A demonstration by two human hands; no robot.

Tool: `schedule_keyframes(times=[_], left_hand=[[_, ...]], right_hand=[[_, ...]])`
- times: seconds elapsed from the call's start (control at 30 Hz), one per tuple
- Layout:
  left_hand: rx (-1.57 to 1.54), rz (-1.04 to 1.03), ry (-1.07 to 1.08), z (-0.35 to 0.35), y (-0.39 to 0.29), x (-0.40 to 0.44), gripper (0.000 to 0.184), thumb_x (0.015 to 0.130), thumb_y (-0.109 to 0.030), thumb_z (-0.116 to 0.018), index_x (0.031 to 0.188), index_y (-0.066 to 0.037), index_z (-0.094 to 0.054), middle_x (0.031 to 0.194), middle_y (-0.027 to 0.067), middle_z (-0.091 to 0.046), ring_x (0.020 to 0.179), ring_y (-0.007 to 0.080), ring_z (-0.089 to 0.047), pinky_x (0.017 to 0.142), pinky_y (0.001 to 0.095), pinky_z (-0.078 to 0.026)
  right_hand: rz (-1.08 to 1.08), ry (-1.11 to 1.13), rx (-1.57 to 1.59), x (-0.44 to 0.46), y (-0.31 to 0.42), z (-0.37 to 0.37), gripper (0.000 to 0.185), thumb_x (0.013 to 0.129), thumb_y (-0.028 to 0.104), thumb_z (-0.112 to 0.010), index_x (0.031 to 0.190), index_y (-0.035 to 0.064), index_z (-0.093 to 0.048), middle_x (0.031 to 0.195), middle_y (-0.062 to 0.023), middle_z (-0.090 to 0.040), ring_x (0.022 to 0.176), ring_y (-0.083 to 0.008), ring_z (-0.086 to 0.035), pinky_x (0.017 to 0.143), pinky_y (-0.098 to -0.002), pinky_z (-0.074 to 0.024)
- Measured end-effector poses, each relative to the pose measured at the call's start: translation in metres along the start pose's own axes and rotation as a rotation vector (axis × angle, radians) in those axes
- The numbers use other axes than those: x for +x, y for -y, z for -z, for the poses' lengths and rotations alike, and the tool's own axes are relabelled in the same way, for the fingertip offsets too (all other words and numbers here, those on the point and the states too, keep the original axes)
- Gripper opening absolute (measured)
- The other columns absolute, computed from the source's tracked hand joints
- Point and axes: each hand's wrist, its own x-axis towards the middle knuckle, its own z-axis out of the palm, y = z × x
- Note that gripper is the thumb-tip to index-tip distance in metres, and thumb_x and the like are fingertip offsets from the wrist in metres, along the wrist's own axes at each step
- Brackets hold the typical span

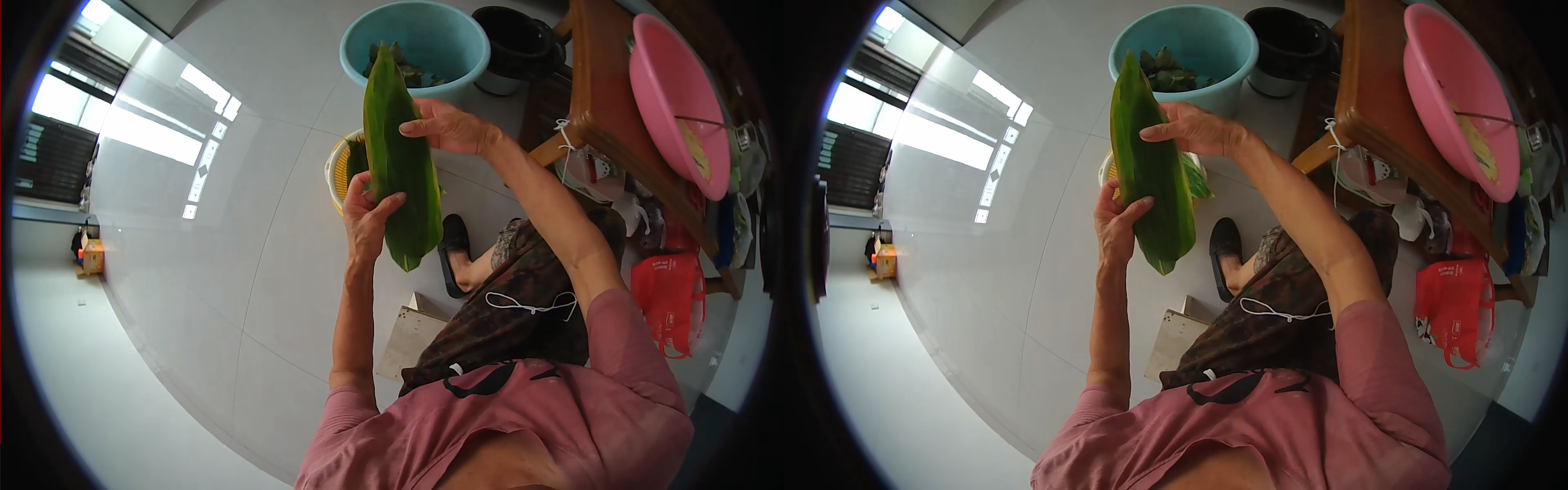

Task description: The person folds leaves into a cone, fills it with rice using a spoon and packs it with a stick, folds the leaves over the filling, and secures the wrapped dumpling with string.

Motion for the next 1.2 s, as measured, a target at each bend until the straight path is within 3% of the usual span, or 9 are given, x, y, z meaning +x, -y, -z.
schedule_keyframes(times=[0.2, 0.43, 0.57, 0.63, 0.7, 0.83, 0.93, 1.03, 1.2], left_hand=[[-0.01, 0.07, 0.063, -0.016, 0.003, -0.001, 0.032, 0.077, 0.006, -0.06, 0.106, 0.001, -0.048, 0.091, 0.0126, -0.064, 0.081, 0.0157, -0.062, 0.075, 0.0272, -0.052], [0.057, 0.105, 0.177, -0.031, 0.0, 0.002, 0.028, 0.076, 0.007, -0.061, 0.102, 0.002, -0.052, 0.089, 0.0116, -0.065, 0.079, 0.0144, -0.062, 0.073, 0.0255, -0.052], [-0.071, 0.148, 0.37, -0.028, -0.005, 0.006, 0.025, 0.086, -0.012, -0.055, 0.107, 0.001, -0.05, 0.101, 0.0143, -0.061, 0.088, 0.0192, -0.061, 0.079, 0.0318, -0.051], [-0.46, 0.271, 0.545, -0.012, -0.005, 0.018, 0.031, 0.091, -0.023, -0.049, 0.111, 0.001, -0.049, 0.109, 0.0149, -0.058, 0.093, 0.0224, -0.06, 0.083, 0.0356, -0.05], [-0.321, 0.081, 0.544, -0.024, 0.007, 0.018, 0.046, 0.09, -0.036, -0.045, 0.121, -0.002, -0.043, 0.117, 0.0137, -0.054, 0.107, 0.0278, -0.052, 0.092, 0.0417, -0.043], [0.352, -0.38, 0.255, -0.082, 0.037, -0.002, 0.054, 0.085, -0.028, -0.059, 0.128, -0.003, -0.037, 0.117, 0.0122, -0.051, 0.109, 0.0263, -0.048, 0.096, 0.0397, -0.037], [-0.567, -0.297, 0.004, -0.133, 0.027, -0.025, 0.043, 0.084, -0.021, -0.062, 0.117, 0.002, -0.048, 0.116, 0.0107, -0.05, 0.103, 0.0213, -0.049, 0.092, 0.0347, -0.038], [-0.385, -0.158, -0.321, -0.149, 0.022, -0.034, 0.037, 0.084, -0.019, -0.062, 0.111, 0.004, -0.052, 0.11, 0.011, -0.054, 0.099, 0.0195, -0.05, 0.09, 0.0321, -0.039], [0.022, -0.305, -0.358, -0.149, 0.023, -0.038, 0.033, 0.085, -0.014, -0.06, 0.111, 0.005, -0.051, 0.108, 0.0105, -0.055, 0.096, 0.0186, -0.052, 0.084, 0.0297, -0.042]], right_hand=[[0.025, -0.088, -0.438, -0.02, 0.036, -0.002, 0.029, 0.084, 0.016, -0.062, 0.107, 0.0002, -0.058, 0.099, -0.0034, -0.063, 0.09, -0.0092, -0.059, 0.082, -0.0249, -0.0466], [-0.04, -0.102, -0.315, -0.056, 0.054, -0.006, 0.026, 0.084, 0.015, -0.061, 0.105, 0.0001, -0.059, 0.097, -0.0051, -0.063, 0.09, -0.0108, -0.059, 0.081, -0.0256, -0.047], [0.111, -0.187, -0.621, -0.075, 0.073, -0.006, 0.026, 0.085, 0.014, -0.06, 0.106, 0.0001, -0.058, 0.1, -0.0061, -0.063, 0.091, -0.0129, -0.06, 0.081, -0.0281, -0.0481], [0.216, -0.218, -0.349, -0.093, 0.095, -0.013, 0.026, 0.085, 0.013, -0.059, 0.107, 0.0006, -0.057, 0.101, -0.0055, -0.062, 0.09, -0.0134, -0.06, 0.082, -0.0292, -0.0485], [0.299, -0.27, -0.163, -0.104, 0.104, -0.015, 0.025, 0.086, 0.013, -0.058, 0.108, 0.001, -0.056, 0.101, -0.0049, -0.062, 0.09, -0.0139, -0.06, 0.082, -0.03, -0.0487], [0.451, -0.494, -0.045, -0.12, 0.083, -0.007, 0.023, 0.086, 0.013, -0.057, 0.106, 0.0017, -0.056, 0.098, -0.0035, -0.061, 0.088, -0.0137, -0.06, 0.081, -0.0291, -0.0492], [0.579, -0.632, -0.194, -0.139, 0.058, -0.002, 0.02, 0.086, 0.012, -0.058, 0.104, 0.0024, -0.058, 0.096, -0.003, -0.062, 0.087, -0.0118, -0.059, 0.078, -0.0266, -0.0489], [0.697, -0.803, -0.532, -0.156, 0.045, -0.011, 0.017, 0.085, 0.012, -0.059, 0.099, 0.0016, -0.061, 0.09, -0.0028, -0.063, 0.082, -0.0082, -0.057, 0.072, -0.0228, -0.0469], [0.766, -0.946, -0.733, -0.174, 0.038, -0.03, 0.015, 0.085, 0.009, -0.059, 0.095, -0.0018, -0.062, 0.085, -0.0031, -0.064, 0.077, -0.0077, -0.057, 0.07, -0.0222, -0.0461]])
